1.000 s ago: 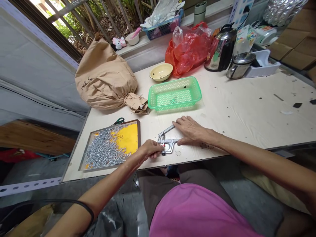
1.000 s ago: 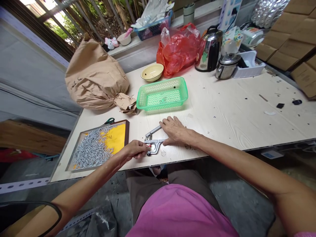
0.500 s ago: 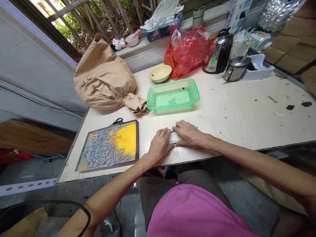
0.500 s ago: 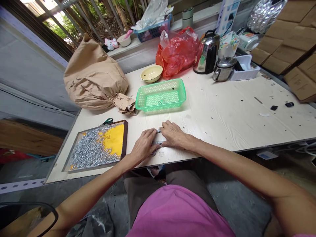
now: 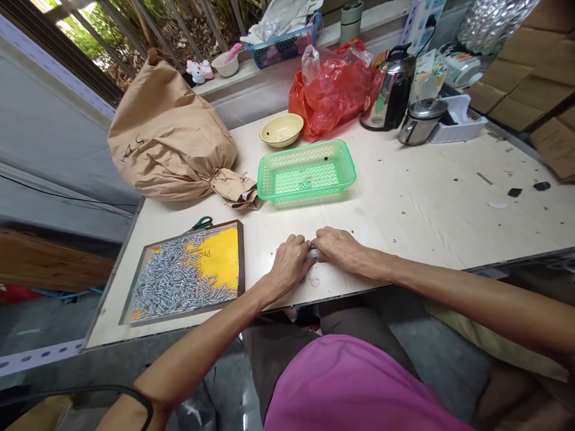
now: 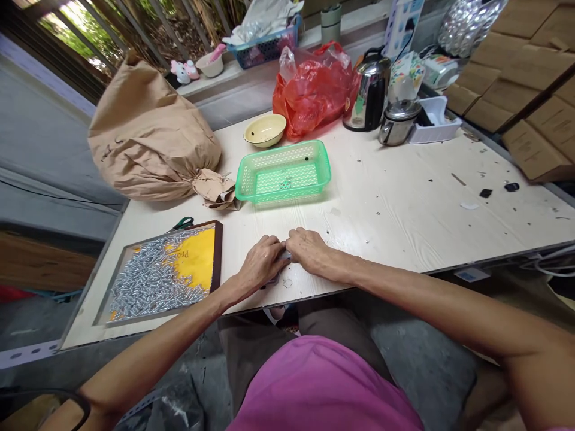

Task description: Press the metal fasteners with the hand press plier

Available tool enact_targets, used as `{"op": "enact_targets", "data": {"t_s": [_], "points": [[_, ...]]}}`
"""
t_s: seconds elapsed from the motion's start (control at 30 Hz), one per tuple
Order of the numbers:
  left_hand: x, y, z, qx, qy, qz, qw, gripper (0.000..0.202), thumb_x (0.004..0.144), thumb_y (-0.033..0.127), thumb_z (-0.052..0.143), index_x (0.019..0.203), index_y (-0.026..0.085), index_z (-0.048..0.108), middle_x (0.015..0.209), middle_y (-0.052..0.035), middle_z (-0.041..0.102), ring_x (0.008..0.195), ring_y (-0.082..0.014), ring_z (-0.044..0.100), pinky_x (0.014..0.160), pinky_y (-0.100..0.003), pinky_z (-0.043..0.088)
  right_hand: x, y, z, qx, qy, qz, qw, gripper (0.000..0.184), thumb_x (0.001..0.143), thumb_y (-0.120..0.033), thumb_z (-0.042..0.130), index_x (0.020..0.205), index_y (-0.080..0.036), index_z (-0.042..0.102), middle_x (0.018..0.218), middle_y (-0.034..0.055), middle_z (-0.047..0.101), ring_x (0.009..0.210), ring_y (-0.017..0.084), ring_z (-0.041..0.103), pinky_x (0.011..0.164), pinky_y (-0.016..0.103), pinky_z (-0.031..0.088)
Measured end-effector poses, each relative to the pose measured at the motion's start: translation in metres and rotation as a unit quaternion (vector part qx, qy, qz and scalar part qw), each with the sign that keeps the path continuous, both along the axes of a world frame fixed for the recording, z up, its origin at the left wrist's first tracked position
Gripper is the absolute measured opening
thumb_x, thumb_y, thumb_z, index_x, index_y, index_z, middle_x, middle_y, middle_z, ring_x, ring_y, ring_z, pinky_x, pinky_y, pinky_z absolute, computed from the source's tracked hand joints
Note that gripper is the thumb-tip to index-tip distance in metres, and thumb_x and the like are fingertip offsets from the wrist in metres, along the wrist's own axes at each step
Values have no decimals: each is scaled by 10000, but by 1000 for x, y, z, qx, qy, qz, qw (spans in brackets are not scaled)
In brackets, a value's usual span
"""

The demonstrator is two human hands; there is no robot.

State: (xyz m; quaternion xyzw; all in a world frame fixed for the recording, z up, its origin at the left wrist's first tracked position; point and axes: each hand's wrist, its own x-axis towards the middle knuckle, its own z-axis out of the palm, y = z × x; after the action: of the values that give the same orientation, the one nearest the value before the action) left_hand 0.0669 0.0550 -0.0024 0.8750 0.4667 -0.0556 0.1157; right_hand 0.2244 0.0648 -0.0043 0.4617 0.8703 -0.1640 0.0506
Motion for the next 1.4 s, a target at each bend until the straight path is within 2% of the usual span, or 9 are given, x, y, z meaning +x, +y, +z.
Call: {"op": "enact_targets", "data": {"t_s": [0.3, 0.5, 0.63, 0.77, 0.93, 1.07, 1.13, 1.27, 1.4], "points": [[0, 9, 2, -1, -33, 26, 999, 151, 857, 283, 564, 925, 169, 637, 921, -83, 604, 951, -234, 534, 813, -364, 488, 9, -1, -9, 56, 45, -22, 997, 258, 888, -309, 549, 1055, -136, 643, 991, 123, 614, 945, 240, 557, 757, 306, 414], [2, -32, -23, 76, -137, 24, 987, 314, 894, 201, 476, 1202, 167, 529, 1327, -146, 505, 1279, -271, 414, 1026, -467, 391, 33, 21, -17, 49, 159, 27, 986, 294, 920, -317, 476, 1109, -143, 620, 1012, 99, 588, 942, 193, 542, 806, 278, 401], [16, -59, -38, 70, -186, -1, 980, 306, 930, 207, 401, 1209, 169, 520, 1259, -139, 568, 1260, -258, 448, 1066, -502, 337, 29, 40, -24, 79, 134, 0, 988, 232, 920, -200, 439, 949, -127, 658, 948, 88, 587, 916, 175, 532, 798, 266, 387], [23, -62, -39, 65, -201, 16, 977, 285, 927, 230, 425, 1186, 165, 524, 1208, -129, 592, 1226, -261, 475, 1079, -515, 307, 4, 47, -12, 127, 66, -2, 990, 215, 898, -167, 470, 959, -121, 671, 980, 118, 602, 936, 203, 502, 784, 295, 379], [15, -81, -33, 78, -238, -16, 968, 239, 907, 253, 465, 1092, 143, 569, 1088, -142, 624, 1075, -273, 562, 933, -440, 453, -48, 17, 12, 128, 54, 229, 964, 162, 878, -219, 543, 920, -226, 698, 963, 80, 616, 936, 217, 463, 698, 298, 352], [-21, -108, -17, 97, -276, -82, 953, 208, 925, 216, 419, 994, 179, 611, 890, -77, 657, 846, -182, 612, 762, -305, 495, -75, -4, 5, 135, 33, 346, 928, 154, 871, -193, 552, 777, -192, 674, 881, 73, 626, 924, 214, 466, 701, 314, 339], [-51, -105, -5, 139, -288, 14, 947, 211, 926, 214, 420, 972, 186, 624, 864, -69, 661, 824, -165, 608, 742, -282, 484, -81, -6, -7, 137, 37, 366, 920, 170, 882, -178, 530, 765, -174, 652, 840, 67, 632, 893, 206, 482, 701, 319, 343], [-119, -60, 9, 179, -242, 324, 897, 236, 916, 255, 437, 921, 173, 658, 878, -76, 666, 831, -173, 613, 762, -285, 461, -81, 3, -17, 173, 131, 303, 928, 216, 921, -171, 435, 837, -168, 634, 803, 61, 629, 812, 192, 504, 697, 316, 362], [-152, -14, 5, 72, -138, 390, 908, 251, 870, 243, 467, 831, 146, 695, 865, -91, 683, 834, -195, 622, 759, -287, 432, -66, 34, 15, 223, 281, 101, 928, 240, 933, -204, 387, 965, -160, 621, 895, 87, 638, 869, 198, 535, 788, 321, 405]]}}
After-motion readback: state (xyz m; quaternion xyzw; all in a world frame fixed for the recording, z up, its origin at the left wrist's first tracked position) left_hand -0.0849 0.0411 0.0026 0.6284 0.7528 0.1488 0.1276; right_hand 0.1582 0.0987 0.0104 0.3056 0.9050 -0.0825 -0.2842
